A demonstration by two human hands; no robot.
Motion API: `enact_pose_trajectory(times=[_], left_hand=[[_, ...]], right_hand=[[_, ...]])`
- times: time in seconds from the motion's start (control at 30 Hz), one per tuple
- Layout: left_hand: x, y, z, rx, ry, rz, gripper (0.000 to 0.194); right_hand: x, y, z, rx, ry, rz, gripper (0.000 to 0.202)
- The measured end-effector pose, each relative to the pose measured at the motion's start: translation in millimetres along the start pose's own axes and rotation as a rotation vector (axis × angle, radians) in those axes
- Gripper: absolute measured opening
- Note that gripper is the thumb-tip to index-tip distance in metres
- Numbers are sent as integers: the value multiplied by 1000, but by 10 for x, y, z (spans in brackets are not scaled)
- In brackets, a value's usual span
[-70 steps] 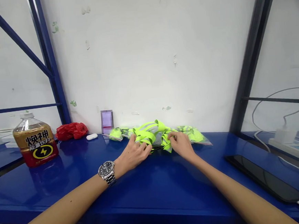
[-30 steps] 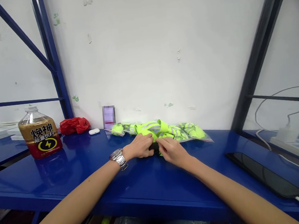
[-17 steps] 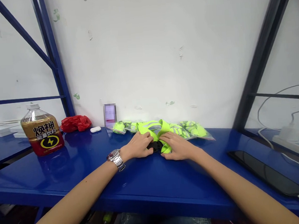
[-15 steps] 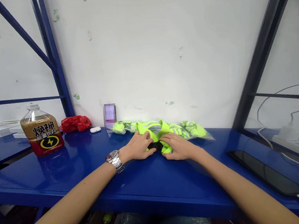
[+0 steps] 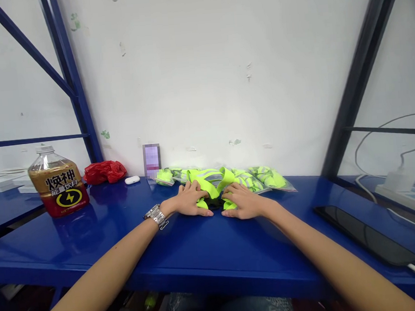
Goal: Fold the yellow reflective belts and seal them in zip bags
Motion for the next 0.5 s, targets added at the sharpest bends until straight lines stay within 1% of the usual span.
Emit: enact_pose_trajectory(times=[0.07,0.13,0.23,0.33,0.4,0.5], left_hand=[[8,-5,-42,-78,14,-1,74],[7,-9,-97,-159,15,25,74],[1,-7,-169,-291,-23,70,72],[-6,9,-198,-392,-55,84,70],[-12,30,-188,-434,-65,93,69],[-20,63,-158,-470,-76,134,67]], right_hand=[[-2,5,25,35,16,1,52],[-7,9,53,68,15,-2,54],[-17,6,82,106,-8,-25,62],[-30,5,72,154,-2,-32,65],[-37,19,57,174,-5,-2,64],[-37,58,30,155,-27,76,60]])
Point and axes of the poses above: each hand's wrist, its own x-axis towards the middle knuckle, its own y-axis out of the back of the hand, z = x × y, the point moved 5 cm from there along x, towards the middle knuckle, and after that the axes turned 3 degrees about -x, right-handed, at the moved point
